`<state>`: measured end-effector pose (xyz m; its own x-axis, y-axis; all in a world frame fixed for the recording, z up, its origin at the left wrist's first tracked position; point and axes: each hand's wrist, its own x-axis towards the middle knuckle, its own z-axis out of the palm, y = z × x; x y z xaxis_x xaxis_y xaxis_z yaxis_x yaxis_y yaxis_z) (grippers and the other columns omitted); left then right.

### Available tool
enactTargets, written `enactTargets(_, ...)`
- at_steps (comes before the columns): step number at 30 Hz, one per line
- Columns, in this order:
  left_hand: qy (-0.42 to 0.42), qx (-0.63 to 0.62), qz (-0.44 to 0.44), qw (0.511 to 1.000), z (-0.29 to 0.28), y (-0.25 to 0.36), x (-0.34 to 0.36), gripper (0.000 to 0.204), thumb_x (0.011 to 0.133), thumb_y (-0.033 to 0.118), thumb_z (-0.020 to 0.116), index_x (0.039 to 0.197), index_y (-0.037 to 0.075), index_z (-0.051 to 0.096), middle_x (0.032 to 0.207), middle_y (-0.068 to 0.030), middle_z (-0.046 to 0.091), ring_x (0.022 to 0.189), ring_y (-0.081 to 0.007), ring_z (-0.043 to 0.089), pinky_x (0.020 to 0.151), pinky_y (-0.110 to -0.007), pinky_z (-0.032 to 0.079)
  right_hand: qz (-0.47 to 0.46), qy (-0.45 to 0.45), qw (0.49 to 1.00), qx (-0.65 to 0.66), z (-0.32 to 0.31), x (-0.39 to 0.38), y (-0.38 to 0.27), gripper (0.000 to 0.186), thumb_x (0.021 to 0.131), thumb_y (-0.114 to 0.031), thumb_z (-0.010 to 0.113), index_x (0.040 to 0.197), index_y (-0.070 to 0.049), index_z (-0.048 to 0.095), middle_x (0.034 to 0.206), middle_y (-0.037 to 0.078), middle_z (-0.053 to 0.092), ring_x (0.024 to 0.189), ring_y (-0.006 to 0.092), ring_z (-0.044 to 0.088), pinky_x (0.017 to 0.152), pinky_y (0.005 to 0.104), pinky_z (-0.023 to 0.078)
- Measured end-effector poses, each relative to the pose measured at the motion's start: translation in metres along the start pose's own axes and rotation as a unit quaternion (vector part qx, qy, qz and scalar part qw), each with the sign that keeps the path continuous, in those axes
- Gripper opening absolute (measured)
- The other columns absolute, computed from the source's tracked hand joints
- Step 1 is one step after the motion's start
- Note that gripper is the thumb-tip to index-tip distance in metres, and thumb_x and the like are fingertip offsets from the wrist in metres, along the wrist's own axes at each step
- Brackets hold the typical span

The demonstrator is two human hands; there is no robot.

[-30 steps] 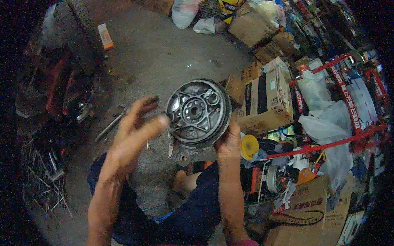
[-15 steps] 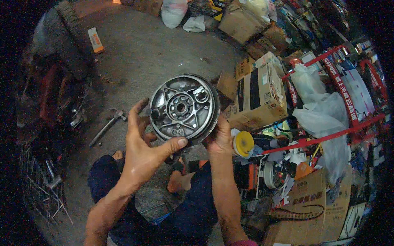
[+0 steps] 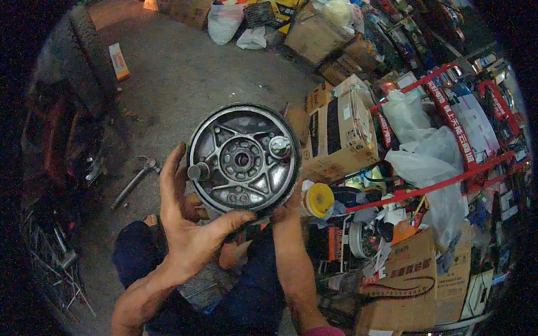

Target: The person disassembles a circular metal mechanical part, likely a clutch or brake assembly, using a hammer and screwdriver. They remove internal components, clean them, and reassemble the unit on the floor of a workshop.

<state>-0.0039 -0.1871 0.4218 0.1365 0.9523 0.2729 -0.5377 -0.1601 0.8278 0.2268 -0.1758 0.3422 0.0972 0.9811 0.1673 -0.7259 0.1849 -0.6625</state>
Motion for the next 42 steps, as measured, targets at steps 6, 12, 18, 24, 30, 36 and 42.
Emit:
enactTargets(6,0.014,0.001,-0.026,1.0,-0.002,0.001,0.003,0.109,0.062,0.001,0.088,0.146,-0.001,0.019,0.145,-0.0222,0.034,0.112,-0.031,0.06,0.084,-0.037,0.059,0.019,0.089,0.996,-0.013,0.013,0.007,0.0,0.08,0.075,-0.048,0.077,0.138,-0.007,0.046,0.138,0.014,0.051,0.123,0.0334,0.052,0.102,0.052,0.046)
enactTargets(12,0.013,-0.01,-0.037,0.999,0.0,0.001,0.001,0.108,0.062,-0.002,0.087,0.147,0.0,0.019,0.145,-0.0219,0.034,0.112,-0.0311,0.06,0.085,-0.037,0.059,0.022,0.092,0.995,-0.007,0.01,0.002,-0.002,0.085,0.072,-0.051,0.079,0.137,-0.007,0.047,0.137,0.014,0.052,0.122,0.033,0.054,0.101,0.0517,0.047)
enactTargets(18,0.019,0.007,-0.075,0.997,-0.002,0.003,0.005,0.107,0.063,0.003,0.088,0.146,0.0,0.02,0.141,-0.0229,0.037,0.115,-0.0315,0.057,0.09,-0.039,0.057,0.011,0.127,0.99,-0.061,0.043,0.001,-0.008,0.077,0.07,-0.039,0.081,0.132,-0.005,0.053,0.131,0.013,0.058,0.118,0.0307,0.057,0.1,0.0474,0.049)
enactTargets(24,0.016,0.039,-0.155,0.987,-0.012,-0.007,0.013,0.108,0.07,0.02,0.087,0.148,-0.001,0.015,0.138,-0.029,0.038,0.118,-0.0375,0.054,0.089,-0.042,0.053,-0.004,0.097,0.995,-0.036,0.066,0.012,-0.017,0.034,0.085,-0.005,0.068,0.119,-0.007,0.063,0.115,0.01,0.067,0.104,0.0235,0.065,0.092,0.0388,0.053)
enactTargets(30,0.013,-0.014,-0.202,0.979,-0.01,-0.007,0.013,0.107,0.073,0.023,0.085,0.144,-0.011,0.012,0.136,-0.0346,0.034,0.127,-0.0393,0.045,0.094,-0.042,0.051,-0.023,0.06,0.991,-0.121,0.089,0.014,-0.016,0.027,0.087,-0.001,0.066,0.115,-0.003,0.066,0.108,0.011,0.07,0.095,0.0206,0.067,0.085,0.0326,0.054)
enactTargets(36,0.036,0.386,0.09,0.917,-0.015,-0.023,0.012,0.093,0.075,0.018,0.081,0.147,-0.001,0.024,0.141,-0.0237,0.039,0.13,-0.0347,0.044,0.099,-0.043,0.045,-0.071,0.065,0.962,-0.254,0.091,0.012,-0.013,0.027,0.085,0.002,0.068,0.112,0.002,0.067,0.103,0.011,0.07,0.092,0.0167,0.066,0.084,0.0282,0.053)
enactTargets(42,0.01,0.223,0.045,0.974,-0.004,-0.026,0.008,0.087,0.073,0.003,0.08,0.145,0.0,0.031,0.136,-0.0201,0.046,0.12,-0.03,0.054,0.095,-0.04,0.05,-0.112,0.081,0.914,-0.382,0.104,0.009,0.003,0.024,0.085,0.002,0.069,0.109,0.005,0.067,0.101,0.011,0.07,0.091,0.0132,0.065,0.083,0.0251,0.051)
